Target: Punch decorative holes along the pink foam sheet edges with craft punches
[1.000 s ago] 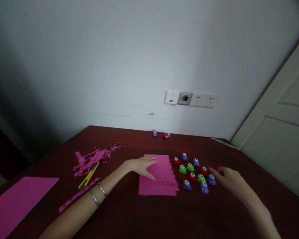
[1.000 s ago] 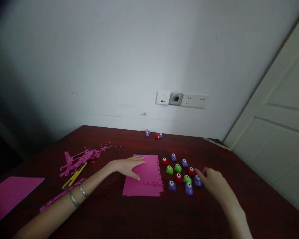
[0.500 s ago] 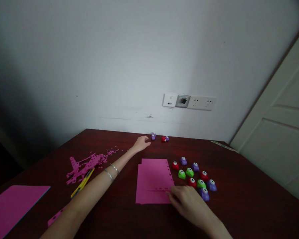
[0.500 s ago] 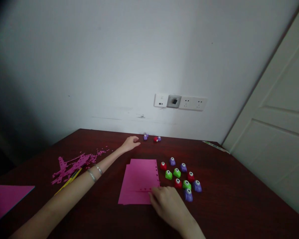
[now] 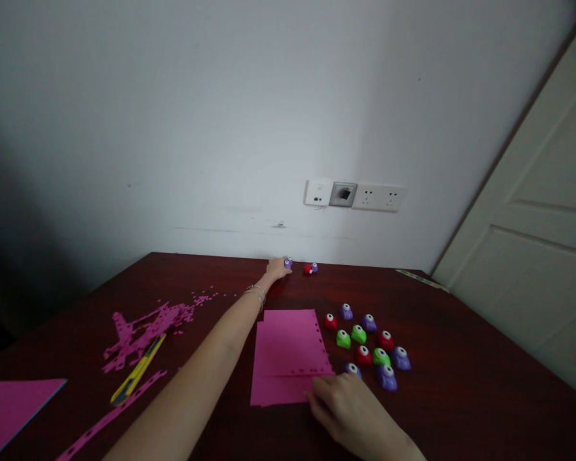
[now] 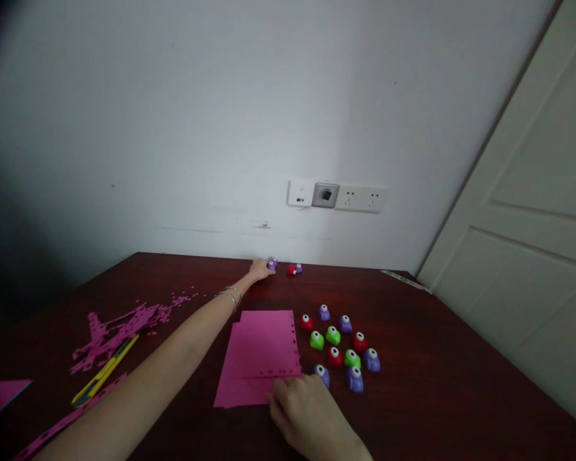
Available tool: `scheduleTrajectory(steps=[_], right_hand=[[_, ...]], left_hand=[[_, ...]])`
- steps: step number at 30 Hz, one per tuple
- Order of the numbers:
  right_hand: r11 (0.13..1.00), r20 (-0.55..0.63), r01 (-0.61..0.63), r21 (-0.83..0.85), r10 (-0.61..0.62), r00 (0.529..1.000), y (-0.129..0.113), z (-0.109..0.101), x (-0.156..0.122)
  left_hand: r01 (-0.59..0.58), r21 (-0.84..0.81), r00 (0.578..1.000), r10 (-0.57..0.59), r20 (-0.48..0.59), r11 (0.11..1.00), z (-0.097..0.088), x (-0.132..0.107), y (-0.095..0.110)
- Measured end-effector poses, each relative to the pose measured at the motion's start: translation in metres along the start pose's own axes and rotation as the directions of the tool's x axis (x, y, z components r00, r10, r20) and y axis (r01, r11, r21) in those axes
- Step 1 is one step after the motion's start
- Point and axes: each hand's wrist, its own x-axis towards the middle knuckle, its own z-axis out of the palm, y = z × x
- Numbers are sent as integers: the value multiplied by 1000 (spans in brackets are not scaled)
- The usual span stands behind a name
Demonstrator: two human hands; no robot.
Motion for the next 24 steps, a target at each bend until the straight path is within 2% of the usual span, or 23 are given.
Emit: scheduleTrajectory(steps=[7,10,13,17,24], right_hand=[[1000,-24,-6,-6,6,1000,0,1,0],[1000,-24,-4,-14,4,1000,2,1,0],[1000,-34,-20,-19,19,999,4,-1,0],[998,-72,-57,-12,56,996,8,-4,0],[994,-116,-108,-12,106,988,12,-5,-3]], left_hand=[[90,-40,992,-93,-79,995,12,2,-7],[58,-101,994,-67,-91,993,9,-2,-9],[-31,-165,994,14,-106,986,-1,-12,-9],[-175,-228,979,146,-139,958,-23,-38,-6],[-377,-253,924,342,-172,891,-65,-115,-3]])
